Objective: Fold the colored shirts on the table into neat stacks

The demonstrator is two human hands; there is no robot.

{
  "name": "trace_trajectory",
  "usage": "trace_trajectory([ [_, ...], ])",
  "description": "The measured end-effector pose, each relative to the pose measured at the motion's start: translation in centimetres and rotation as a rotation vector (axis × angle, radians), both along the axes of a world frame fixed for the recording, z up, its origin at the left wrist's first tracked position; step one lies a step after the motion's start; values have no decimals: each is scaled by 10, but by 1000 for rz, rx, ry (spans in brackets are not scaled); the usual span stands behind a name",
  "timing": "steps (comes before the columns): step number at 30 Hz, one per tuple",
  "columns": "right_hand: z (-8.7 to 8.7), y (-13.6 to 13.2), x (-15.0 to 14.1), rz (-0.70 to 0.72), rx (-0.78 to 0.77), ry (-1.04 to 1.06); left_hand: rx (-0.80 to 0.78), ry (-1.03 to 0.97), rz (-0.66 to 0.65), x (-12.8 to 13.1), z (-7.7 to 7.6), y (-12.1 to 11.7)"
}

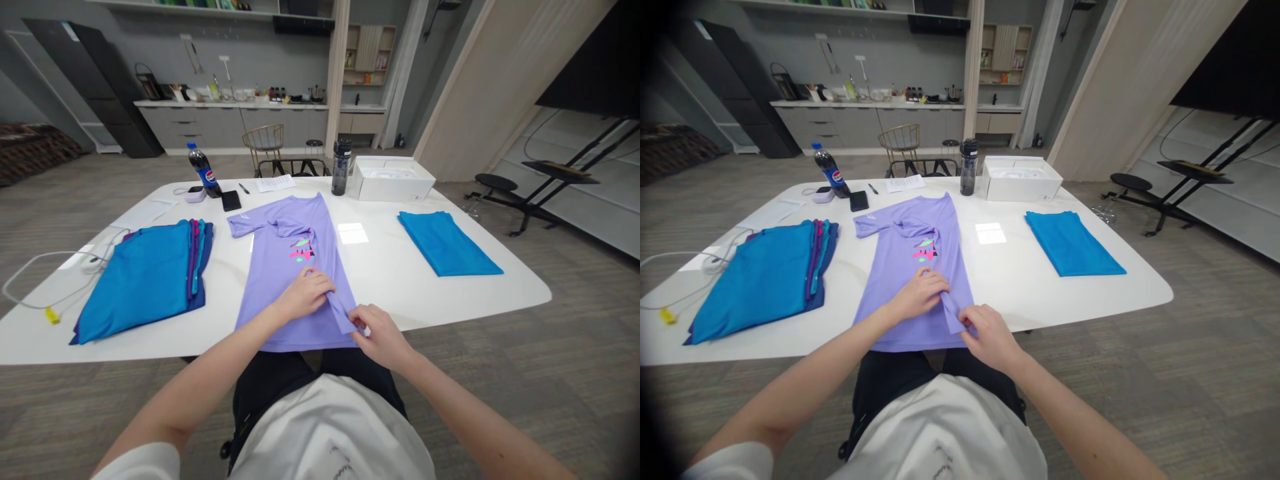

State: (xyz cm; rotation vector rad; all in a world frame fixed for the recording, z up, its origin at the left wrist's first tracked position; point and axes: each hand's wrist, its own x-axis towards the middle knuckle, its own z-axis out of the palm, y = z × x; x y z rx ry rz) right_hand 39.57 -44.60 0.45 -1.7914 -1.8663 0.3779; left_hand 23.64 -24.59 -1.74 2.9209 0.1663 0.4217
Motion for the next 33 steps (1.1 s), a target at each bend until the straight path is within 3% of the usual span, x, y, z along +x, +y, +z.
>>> trace_trajectory([
  [5,-11,13,-12,273,-68,-98,3,120,-44,-29,2,-6],
  [9,-28,14,4,137,-132,-244,-151,151,-44,-48,-8,-22],
  [13,-33,11,27,111,-204,-235,-399,63,77,-54,-14,-23],
  [17,-31,19,36,91,-217,-165,-493,-100,296,-42,-18,1],
  [21,-27,48,49,51,-233,-94,-543,-238,528,-18,-19,47],
  [26,-26,130,89,4,-230,16,-478,-204,849,25,-11,134],
  [30,-31,237,127,-64,-199,-6,-331,-51,1012,60,-2,210],
  [33,-33,325,150,-191,-162,-59,-215,32,1099,79,-5,255],
])
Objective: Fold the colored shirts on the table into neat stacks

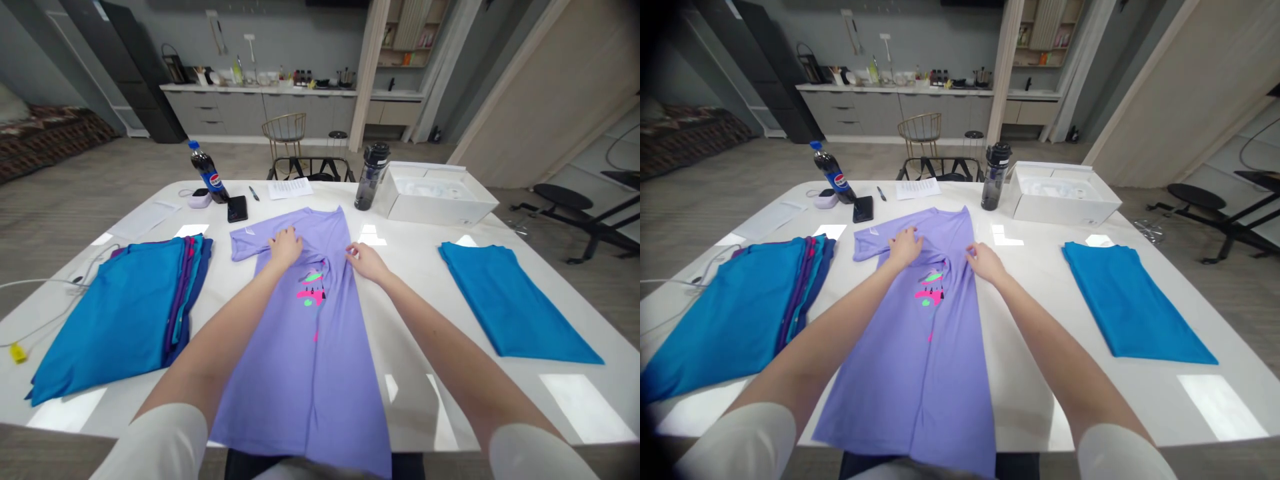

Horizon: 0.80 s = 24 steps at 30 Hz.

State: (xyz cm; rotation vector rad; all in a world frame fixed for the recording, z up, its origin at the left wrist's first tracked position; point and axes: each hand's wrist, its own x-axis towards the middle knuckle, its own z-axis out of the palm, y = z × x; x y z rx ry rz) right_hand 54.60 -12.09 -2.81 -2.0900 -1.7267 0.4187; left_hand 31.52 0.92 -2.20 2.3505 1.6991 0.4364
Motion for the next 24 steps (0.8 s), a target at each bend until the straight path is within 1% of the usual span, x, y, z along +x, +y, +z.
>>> trace_trajectory([
  [3,-1,78,16,-104,59,-56,27,100,18,9,-9,31],
  [5,-3,119,24,-134,68,-97,37,155,0,11,-17,44],
  [7,-8,150,32,-140,45,-131,46,197,-26,10,-24,52],
  [9,-16,170,39,-126,7,-160,40,223,-29,8,-30,58],
  [11,-24,181,46,-99,1,-188,22,237,-9,4,-33,61],
  [13,-31,187,53,-86,45,-206,16,228,-10,0,-32,64],
  [14,-34,188,56,-101,79,-207,16,208,-26,-1,-30,66],
  [17,-38,193,61,-228,164,-174,18,105,-98,-1,-21,72],
  [19,-40,198,61,-318,189,-150,11,63,-104,3,-17,81],
  [21,-42,202,59,-368,194,-144,2,63,-80,6,-18,93],
  [24,-47,207,55,-384,157,-148,-33,51,-64,8,-26,113],
])
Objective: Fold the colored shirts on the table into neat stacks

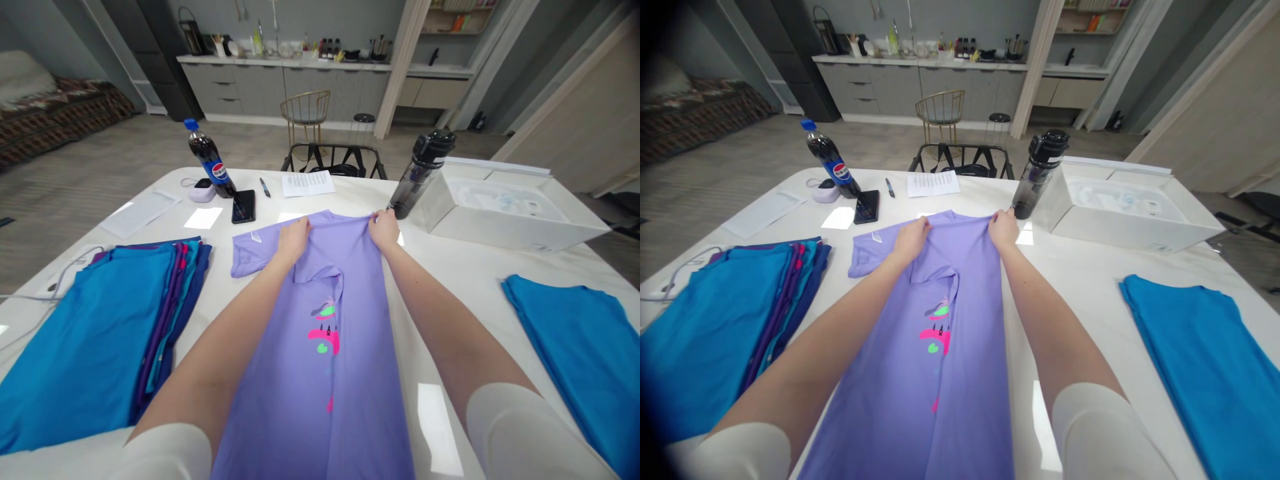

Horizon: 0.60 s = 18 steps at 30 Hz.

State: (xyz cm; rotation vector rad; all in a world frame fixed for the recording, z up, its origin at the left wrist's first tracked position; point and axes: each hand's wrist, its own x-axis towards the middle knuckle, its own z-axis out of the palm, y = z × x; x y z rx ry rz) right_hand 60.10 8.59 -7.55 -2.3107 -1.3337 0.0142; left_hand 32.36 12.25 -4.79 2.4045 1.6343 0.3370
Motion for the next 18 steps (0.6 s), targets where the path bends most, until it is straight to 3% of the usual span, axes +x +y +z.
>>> trace_trajectory([
  [4,-1,-3,-7,-8,-49,-3,53,-97,21,-5,-9,6],
  [8,4,-18,-30,55,19,-165,219,-34,-90,-12,-11,-24],
  [12,0,-35,-55,295,-138,-199,34,103,-187,-23,-20,-51],
  [15,-7,-41,-56,303,-332,-126,-70,153,-151,-38,-27,-53],
  [18,-11,-42,-46,280,-380,-105,-70,150,-104,-58,-29,-44],
])
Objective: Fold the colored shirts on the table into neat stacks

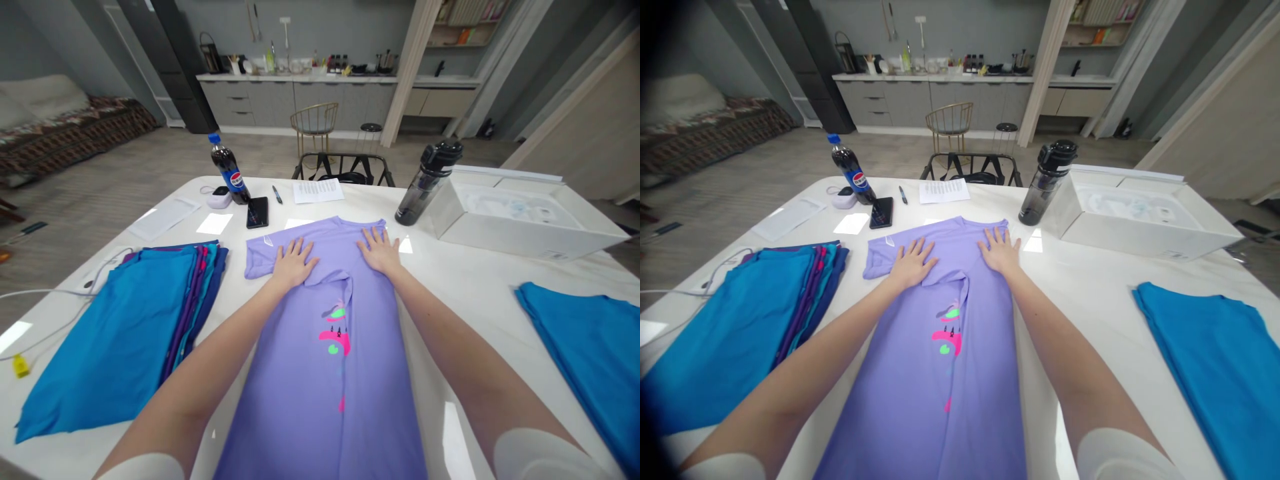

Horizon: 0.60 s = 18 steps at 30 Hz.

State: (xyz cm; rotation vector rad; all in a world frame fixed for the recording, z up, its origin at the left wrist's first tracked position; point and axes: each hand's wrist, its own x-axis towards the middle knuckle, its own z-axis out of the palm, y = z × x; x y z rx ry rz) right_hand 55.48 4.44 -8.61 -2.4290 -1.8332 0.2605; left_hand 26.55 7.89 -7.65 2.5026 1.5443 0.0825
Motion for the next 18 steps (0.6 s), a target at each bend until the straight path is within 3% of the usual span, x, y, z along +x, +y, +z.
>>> trace_trajectory([
  [6,0,-2,3,-1,27,-13,152,51,322,-61,9,33],
  [9,4,-5,-2,-19,78,-21,149,76,449,-84,16,48],
  [14,24,13,-44,46,306,-55,110,94,455,-97,26,57],
  [18,35,57,-97,213,257,31,88,-44,440,-101,39,52],
])
